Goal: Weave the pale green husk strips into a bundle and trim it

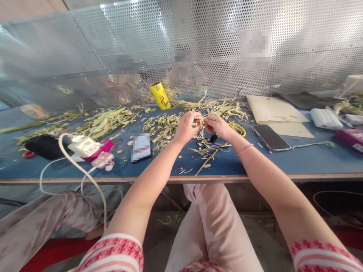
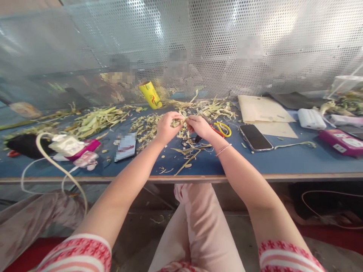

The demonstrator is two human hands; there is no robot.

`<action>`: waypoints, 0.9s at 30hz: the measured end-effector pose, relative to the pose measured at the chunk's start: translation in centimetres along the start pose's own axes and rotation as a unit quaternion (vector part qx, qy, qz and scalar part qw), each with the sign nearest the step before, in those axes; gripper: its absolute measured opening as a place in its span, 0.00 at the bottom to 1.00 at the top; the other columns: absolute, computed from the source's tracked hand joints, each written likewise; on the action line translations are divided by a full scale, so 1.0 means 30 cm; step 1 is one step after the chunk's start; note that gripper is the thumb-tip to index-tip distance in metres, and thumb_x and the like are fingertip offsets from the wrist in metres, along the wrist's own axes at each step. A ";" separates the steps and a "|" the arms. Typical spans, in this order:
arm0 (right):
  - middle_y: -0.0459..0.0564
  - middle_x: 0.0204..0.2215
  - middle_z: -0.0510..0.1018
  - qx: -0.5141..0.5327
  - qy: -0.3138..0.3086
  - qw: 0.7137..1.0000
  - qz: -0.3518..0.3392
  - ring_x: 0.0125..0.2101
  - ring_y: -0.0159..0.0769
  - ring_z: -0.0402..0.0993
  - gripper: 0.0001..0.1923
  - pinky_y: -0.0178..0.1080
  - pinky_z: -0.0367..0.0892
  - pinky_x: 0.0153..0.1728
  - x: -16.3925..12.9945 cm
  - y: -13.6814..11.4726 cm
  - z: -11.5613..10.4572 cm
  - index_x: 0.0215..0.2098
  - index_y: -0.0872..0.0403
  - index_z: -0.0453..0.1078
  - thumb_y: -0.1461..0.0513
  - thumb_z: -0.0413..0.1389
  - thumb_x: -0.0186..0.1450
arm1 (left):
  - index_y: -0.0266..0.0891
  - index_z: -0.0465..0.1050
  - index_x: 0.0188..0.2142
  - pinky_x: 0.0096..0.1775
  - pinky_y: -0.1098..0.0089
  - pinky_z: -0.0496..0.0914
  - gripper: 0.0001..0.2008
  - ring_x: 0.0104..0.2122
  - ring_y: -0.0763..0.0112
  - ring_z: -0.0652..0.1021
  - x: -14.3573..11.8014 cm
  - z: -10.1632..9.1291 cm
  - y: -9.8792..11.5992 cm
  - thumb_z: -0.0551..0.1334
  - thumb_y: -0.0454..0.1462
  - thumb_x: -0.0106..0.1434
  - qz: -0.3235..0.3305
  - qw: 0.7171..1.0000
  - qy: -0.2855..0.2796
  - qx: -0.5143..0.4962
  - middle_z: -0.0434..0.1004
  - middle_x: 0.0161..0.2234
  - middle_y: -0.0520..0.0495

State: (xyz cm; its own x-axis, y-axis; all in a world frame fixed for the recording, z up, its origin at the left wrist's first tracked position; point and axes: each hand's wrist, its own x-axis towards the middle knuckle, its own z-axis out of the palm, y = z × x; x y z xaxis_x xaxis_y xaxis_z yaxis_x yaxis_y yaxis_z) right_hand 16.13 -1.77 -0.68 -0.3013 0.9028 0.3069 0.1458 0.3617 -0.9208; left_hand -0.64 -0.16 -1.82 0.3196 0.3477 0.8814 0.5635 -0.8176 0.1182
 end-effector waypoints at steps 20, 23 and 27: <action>0.43 0.21 0.60 -0.261 -0.007 0.945 -0.197 0.25 0.31 0.57 0.14 0.36 0.55 0.29 -0.022 -0.004 -0.052 0.24 0.51 0.53 0.58 0.45 0.67 | 0.40 0.65 0.39 0.45 0.68 0.71 0.08 0.40 0.71 0.78 0.006 -0.007 0.011 0.61 0.33 0.60 0.010 0.998 -0.046 -0.037 0.77 0.36 0.48; 0.41 0.18 0.58 -0.131 -0.007 0.984 -0.123 0.22 0.29 0.55 0.17 0.34 0.55 0.26 -0.016 -0.001 -0.036 0.21 0.51 0.53 0.54 0.47 0.65 | 0.41 0.66 0.38 0.47 0.65 0.69 0.05 0.42 0.69 0.76 0.011 -0.006 0.006 0.59 0.33 0.61 0.047 0.998 -0.037 -0.014 0.76 0.36 0.47; 0.40 0.15 0.56 0.016 -0.014 0.998 -0.057 0.18 0.27 0.53 0.19 0.34 0.56 0.22 -0.008 -0.006 -0.013 0.18 0.51 0.53 0.51 0.52 0.61 | 0.43 0.65 0.37 0.48 0.60 0.68 0.05 0.41 0.68 0.75 0.015 0.000 -0.006 0.56 0.32 0.62 0.074 0.996 -0.046 0.000 0.77 0.37 0.47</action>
State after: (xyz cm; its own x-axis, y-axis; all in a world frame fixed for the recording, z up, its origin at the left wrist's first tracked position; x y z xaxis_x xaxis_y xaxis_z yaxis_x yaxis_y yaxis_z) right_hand 16.54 -1.96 -0.50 -0.3401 0.8494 0.4037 0.0799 0.4538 -0.8875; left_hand -0.58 0.14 -1.44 0.4674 0.2627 0.8441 0.5047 -0.8632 -0.0108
